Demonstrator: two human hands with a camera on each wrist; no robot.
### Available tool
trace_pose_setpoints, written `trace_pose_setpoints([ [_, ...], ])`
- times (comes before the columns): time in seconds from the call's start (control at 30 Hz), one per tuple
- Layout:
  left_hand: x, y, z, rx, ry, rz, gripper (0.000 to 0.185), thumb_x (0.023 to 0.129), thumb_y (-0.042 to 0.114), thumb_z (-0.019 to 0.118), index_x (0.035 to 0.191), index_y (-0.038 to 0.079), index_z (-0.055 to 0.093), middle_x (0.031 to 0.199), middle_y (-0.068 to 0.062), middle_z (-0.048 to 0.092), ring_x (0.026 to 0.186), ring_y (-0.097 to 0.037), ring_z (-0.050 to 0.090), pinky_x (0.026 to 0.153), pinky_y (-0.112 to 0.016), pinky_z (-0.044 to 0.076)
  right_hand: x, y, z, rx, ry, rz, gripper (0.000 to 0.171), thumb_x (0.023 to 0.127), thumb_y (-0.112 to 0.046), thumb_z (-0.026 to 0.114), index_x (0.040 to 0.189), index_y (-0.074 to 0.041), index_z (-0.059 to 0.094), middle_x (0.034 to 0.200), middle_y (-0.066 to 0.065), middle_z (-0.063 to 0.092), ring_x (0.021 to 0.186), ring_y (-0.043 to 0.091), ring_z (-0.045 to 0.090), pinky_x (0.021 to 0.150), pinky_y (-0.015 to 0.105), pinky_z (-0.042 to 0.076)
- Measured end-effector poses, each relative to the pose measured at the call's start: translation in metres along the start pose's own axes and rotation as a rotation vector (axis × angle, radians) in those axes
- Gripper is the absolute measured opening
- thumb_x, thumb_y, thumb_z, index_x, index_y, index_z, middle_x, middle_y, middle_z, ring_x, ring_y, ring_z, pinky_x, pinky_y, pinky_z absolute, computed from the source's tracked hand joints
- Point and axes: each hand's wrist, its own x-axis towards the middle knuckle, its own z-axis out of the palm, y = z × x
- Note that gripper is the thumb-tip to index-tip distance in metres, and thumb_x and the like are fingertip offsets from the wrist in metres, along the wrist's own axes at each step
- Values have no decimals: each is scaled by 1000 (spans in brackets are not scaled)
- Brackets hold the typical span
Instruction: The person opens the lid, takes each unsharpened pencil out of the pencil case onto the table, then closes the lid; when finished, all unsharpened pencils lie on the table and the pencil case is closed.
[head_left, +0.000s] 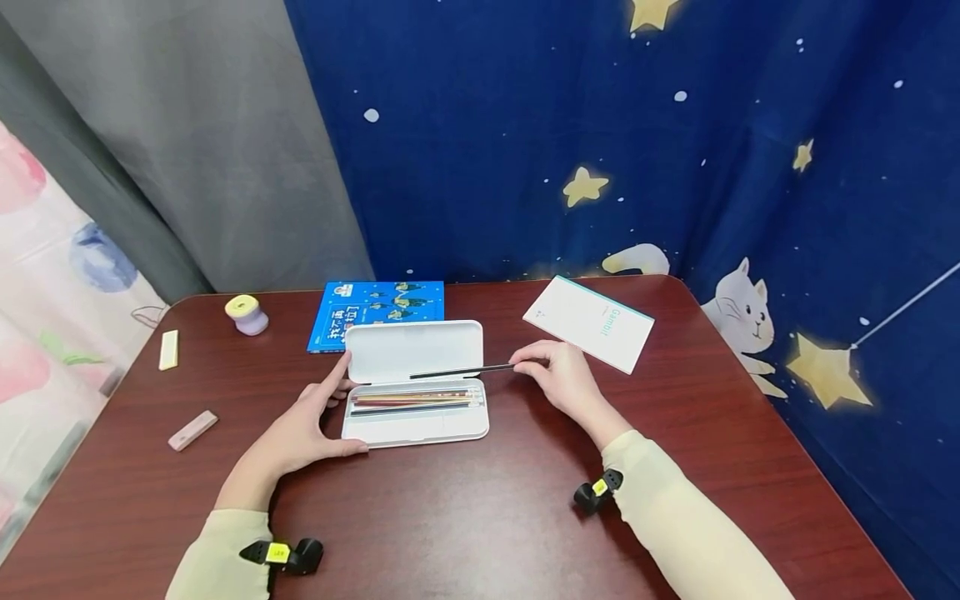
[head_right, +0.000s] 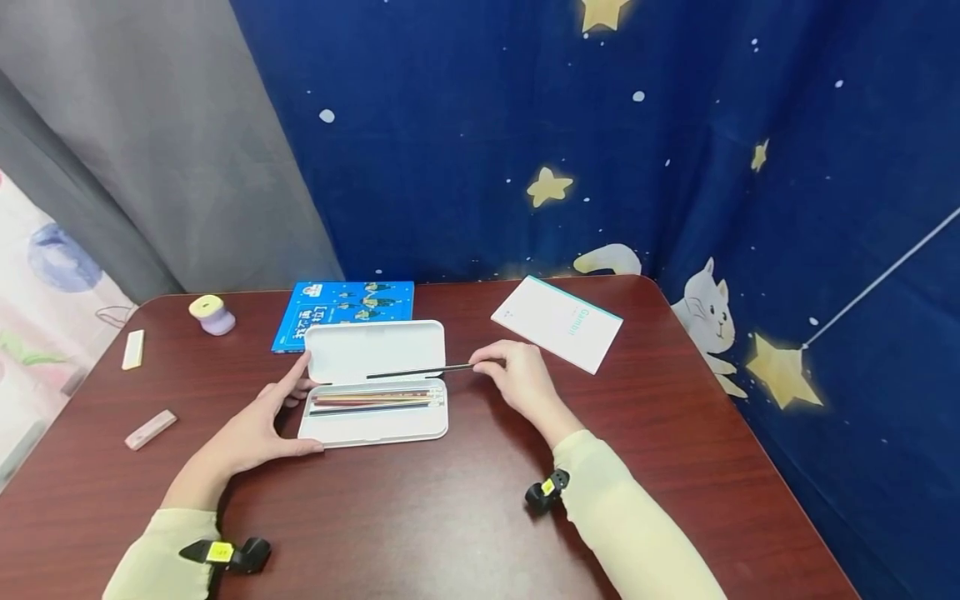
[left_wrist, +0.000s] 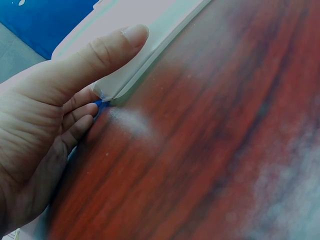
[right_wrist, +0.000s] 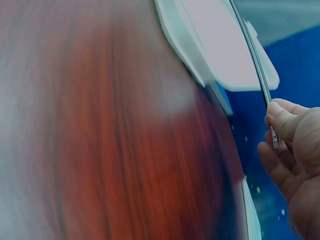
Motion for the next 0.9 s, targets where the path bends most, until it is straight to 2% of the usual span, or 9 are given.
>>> trace_pose_setpoints([
  [0.23,0,1,0,-6,-5,-4,132,75,47,94,169,32,3,148,-2,52,130,-21,45,101,-38,48,-5,31,-29,-13,52,55,9,93,-13,80,100,-17,84,102,-1,78,99,19,71,92,43,56],
  [0.33,1,0,0,-4,-7,-7,132,75,48,94,169,32,3,148,-3,52,131,-21,45,101,-39,48,-8,45,-40,-37,70,107,9,94,-13,79,100,-17,84,105,1,78,103,22,70,94,45,55],
  [0.5,1,-1,1,-3,-8,-6,132,75,48,94,169,32,3,148,-3,52,130,-22,45,101,-37,47,-11,63,-52,-99,56,187,8,95,-16,79,101,-19,84,110,4,78,105,24,70,94,46,53],
  [0.7,1,-1,1,-4,-9,-11,132,75,48,94,169,32,3,149,-3,52,130,-22,45,101,-35,47,-10,76,-59,-135,49,221,9,94,-16,80,101,-18,84,107,5,79,104,25,68,95,46,52],
  [0.9,1,0,0,1,-10,-15,132,75,48,94,169,33,3,149,-3,52,130,-22,45,101,-37,48,-8,79,-55,-163,10,198,7,94,-18,80,100,-17,84,106,4,79,106,26,71,100,47,53],
])
